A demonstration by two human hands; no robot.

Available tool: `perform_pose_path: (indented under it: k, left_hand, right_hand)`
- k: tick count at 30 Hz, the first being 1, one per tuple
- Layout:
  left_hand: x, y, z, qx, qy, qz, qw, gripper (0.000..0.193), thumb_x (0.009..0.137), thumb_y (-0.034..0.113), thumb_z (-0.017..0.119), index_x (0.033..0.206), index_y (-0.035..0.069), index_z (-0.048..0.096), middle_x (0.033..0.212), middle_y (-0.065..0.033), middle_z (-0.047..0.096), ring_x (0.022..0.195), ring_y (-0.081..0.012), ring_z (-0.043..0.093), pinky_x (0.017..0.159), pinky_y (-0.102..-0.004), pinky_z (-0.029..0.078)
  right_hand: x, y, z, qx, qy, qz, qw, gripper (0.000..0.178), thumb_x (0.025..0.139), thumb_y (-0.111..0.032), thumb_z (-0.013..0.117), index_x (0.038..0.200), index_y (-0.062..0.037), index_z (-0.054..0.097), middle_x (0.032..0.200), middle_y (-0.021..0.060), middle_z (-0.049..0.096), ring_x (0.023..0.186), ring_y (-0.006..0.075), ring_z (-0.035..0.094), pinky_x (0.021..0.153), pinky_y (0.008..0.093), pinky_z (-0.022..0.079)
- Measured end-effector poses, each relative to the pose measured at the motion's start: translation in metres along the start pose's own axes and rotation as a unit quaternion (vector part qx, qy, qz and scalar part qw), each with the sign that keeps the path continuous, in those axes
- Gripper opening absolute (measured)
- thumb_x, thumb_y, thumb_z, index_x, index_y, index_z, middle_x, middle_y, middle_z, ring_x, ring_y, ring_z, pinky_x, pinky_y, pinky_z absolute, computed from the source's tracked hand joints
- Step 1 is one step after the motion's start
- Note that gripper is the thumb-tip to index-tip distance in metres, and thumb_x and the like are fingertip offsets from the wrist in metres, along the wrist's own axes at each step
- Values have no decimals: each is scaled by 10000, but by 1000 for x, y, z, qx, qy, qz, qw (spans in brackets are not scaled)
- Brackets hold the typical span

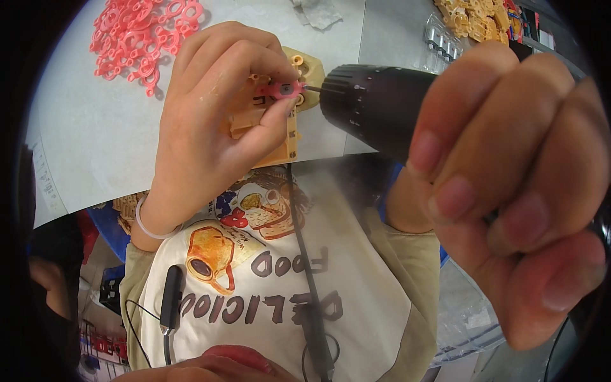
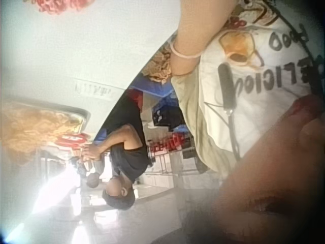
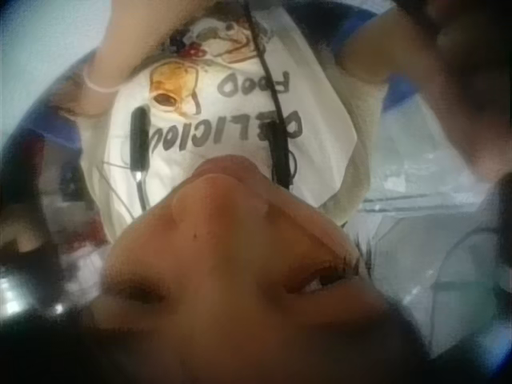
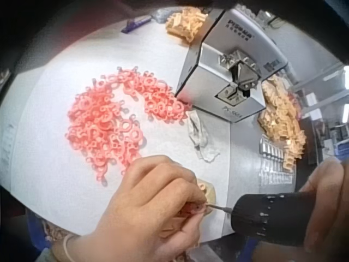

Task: Assemble plastic toy components by fitting them together and using an electric screwdriver to secure them.

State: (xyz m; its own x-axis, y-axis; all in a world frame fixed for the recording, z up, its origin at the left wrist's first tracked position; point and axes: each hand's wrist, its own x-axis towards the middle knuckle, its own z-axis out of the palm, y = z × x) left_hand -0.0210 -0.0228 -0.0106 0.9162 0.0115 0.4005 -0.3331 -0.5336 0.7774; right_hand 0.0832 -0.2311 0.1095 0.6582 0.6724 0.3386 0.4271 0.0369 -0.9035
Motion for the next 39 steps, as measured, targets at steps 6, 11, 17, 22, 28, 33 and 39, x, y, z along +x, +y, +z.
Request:
perform_pose_path:
  k: [6, 11, 17, 22, 28, 33, 39]
  left_hand:
    - [6, 10, -8, 69, -89, -75, 991, 210, 706, 11, 730, 890, 58, 641, 1002, -75, 627, 1017, -279, 558, 900, -373, 433]
    - [-6, -2, -2, -16, 28, 41, 999, 212, 711, 16, 721, 900, 57, 634, 1005, -73, 629, 1020, -275, 551, 907, -369, 428]
    - [-4, 4, -5, -15, -30, -25, 999, 205, 716, 31, 716, 901, 55, 630, 1007, -75, 629, 1015, -275, 546, 907, -365, 426]
    - [-4, 9, -7, -1, -37, -25, 999, 185, 735, 55, 706, 901, 54, 625, 1007, -75, 624, 1004, -272, 543, 918, -361, 412]
    - [-4, 3, -10, 0, -52, -23, 998, 192, 734, 44, 700, 904, 45, 611, 975, -78, 605, 943, -256, 532, 891, -342, 404]
    - [-7, 5, -7, -31, -50, -57, 997, 179, 756, 43, 705, 908, 36, 610, 974, -73, 606, 919, -235, 535, 865, -323, 409]
    - [3, -1, -11, -67, -99, -122, 985, 188, 768, 126, 691, 915, 61, 594, 934, -84, 568, 926, -231, 526, 909, -363, 351]
  right_hand:
    - [-4, -4, -2, -10, 2, -12, 1000, 197, 735, -284, 612, 629, -170, 492, 620, -55, 479, 534, 65, 504, 672, 324, 456]
    - [-6, -5, 0, 2, 8, -18, 1000, 188, 738, -278, 613, 645, -164, 496, 625, -53, 481, 537, 67, 503, 667, 322, 452]
    - [-13, -7, -16, 22, 20, -25, 999, 176, 744, -269, 613, 669, -155, 502, 632, -51, 484, 542, 69, 502, 661, 318, 447]
    - [-17, -4, -39, 44, 27, -31, 998, 167, 748, -262, 614, 689, -148, 507, 637, -49, 487, 546, 72, 501, 655, 315, 443]
    - [-23, 10, -55, 74, 42, -38, 996, 158, 753, -253, 615, 713, -139, 512, 644, -46, 491, 550, 74, 500, 648, 312, 438]
    - [-30, 23, -38, 102, 60, -40, 992, 152, 758, -246, 615, 734, -132, 517, 650, -44, 494, 554, 76, 499, 643, 309, 434]
    - [-37, 45, -35, 131, 90, -46, 986, 147, 763, -237, 616, 758, -123, 523, 657, -42, 497, 558, 79, 497, 636, 305, 429]
